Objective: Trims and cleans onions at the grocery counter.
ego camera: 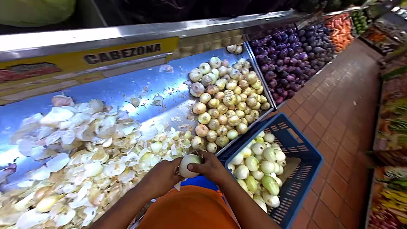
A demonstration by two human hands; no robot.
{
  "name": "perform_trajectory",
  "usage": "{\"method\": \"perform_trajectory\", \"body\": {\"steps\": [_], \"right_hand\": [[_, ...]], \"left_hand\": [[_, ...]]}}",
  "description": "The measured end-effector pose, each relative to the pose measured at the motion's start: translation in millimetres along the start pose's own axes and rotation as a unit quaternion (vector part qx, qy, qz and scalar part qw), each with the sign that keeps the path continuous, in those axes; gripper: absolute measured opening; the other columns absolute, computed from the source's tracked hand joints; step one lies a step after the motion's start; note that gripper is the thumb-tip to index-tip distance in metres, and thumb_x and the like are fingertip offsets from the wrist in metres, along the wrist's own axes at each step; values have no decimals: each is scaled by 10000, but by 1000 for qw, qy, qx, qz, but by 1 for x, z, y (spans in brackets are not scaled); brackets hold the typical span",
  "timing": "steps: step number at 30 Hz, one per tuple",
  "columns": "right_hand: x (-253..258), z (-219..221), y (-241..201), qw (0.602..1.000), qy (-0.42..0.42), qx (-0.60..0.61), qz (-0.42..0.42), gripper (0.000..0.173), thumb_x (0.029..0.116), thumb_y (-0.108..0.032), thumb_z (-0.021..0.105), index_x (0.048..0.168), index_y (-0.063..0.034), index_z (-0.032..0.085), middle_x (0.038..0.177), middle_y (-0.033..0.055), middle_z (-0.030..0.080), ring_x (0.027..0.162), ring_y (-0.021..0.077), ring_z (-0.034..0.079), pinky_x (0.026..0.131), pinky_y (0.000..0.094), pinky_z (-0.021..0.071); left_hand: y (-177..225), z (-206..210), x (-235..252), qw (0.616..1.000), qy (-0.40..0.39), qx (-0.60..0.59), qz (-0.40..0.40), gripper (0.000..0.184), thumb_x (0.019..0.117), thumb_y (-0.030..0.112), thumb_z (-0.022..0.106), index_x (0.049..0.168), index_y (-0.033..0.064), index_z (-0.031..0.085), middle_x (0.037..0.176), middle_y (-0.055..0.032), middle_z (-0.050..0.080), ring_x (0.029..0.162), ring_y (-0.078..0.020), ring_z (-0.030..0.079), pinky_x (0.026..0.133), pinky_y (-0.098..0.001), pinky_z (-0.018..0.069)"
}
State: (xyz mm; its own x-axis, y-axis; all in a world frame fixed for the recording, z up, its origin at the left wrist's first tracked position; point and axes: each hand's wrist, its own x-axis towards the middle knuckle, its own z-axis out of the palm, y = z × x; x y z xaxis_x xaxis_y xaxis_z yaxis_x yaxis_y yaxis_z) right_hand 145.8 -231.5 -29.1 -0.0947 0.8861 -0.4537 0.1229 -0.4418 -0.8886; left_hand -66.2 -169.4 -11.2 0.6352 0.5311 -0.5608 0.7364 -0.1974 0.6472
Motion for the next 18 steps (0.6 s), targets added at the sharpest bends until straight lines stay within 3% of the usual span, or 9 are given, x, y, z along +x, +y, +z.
{"method": "perform_trajectory", "body": {"steps": [7,11,14,16,18], "right_hand": [[-27,-45,20,998,58,12,10,526,823,-394,827,1215,-69,694,1048,79,746,960,163,721,890,386,603],[-35,-64,39,990,134,23,28,535,808,-444,829,1178,-77,707,1013,56,757,943,153,733,882,382,617],[-36,-72,42,983,175,11,49,595,765,-485,844,1193,-98,702,982,35,754,899,134,730,845,377,618],[-35,-79,40,978,202,18,54,575,770,-468,846,1184,-96,702,961,44,752,874,145,730,823,383,619],[-36,-99,38,961,267,-15,73,574,799,-434,843,1242,-104,689,971,73,743,853,190,722,792,442,611]], "left_hand": [[48,19,32,997,-29,72,19,469,1011,268,610,1456,151,516,1132,-161,702,1074,-361,676,957,-595,518],[58,41,61,999,-29,-32,-1,288,1000,291,616,1216,113,680,1097,-94,719,1059,-259,682,971,-526,524],[70,41,76,998,-45,-34,-27,255,1001,317,620,1078,95,720,1007,-86,711,981,-243,674,915,-515,524],[79,35,81,998,-55,-28,-31,269,1015,320,601,1054,84,723,984,-105,700,969,-266,664,900,-533,514],[84,29,81,997,-64,-37,-27,287,1048,321,558,1148,126,744,1078,-96,720,1045,-255,672,959,-534,511]]}}
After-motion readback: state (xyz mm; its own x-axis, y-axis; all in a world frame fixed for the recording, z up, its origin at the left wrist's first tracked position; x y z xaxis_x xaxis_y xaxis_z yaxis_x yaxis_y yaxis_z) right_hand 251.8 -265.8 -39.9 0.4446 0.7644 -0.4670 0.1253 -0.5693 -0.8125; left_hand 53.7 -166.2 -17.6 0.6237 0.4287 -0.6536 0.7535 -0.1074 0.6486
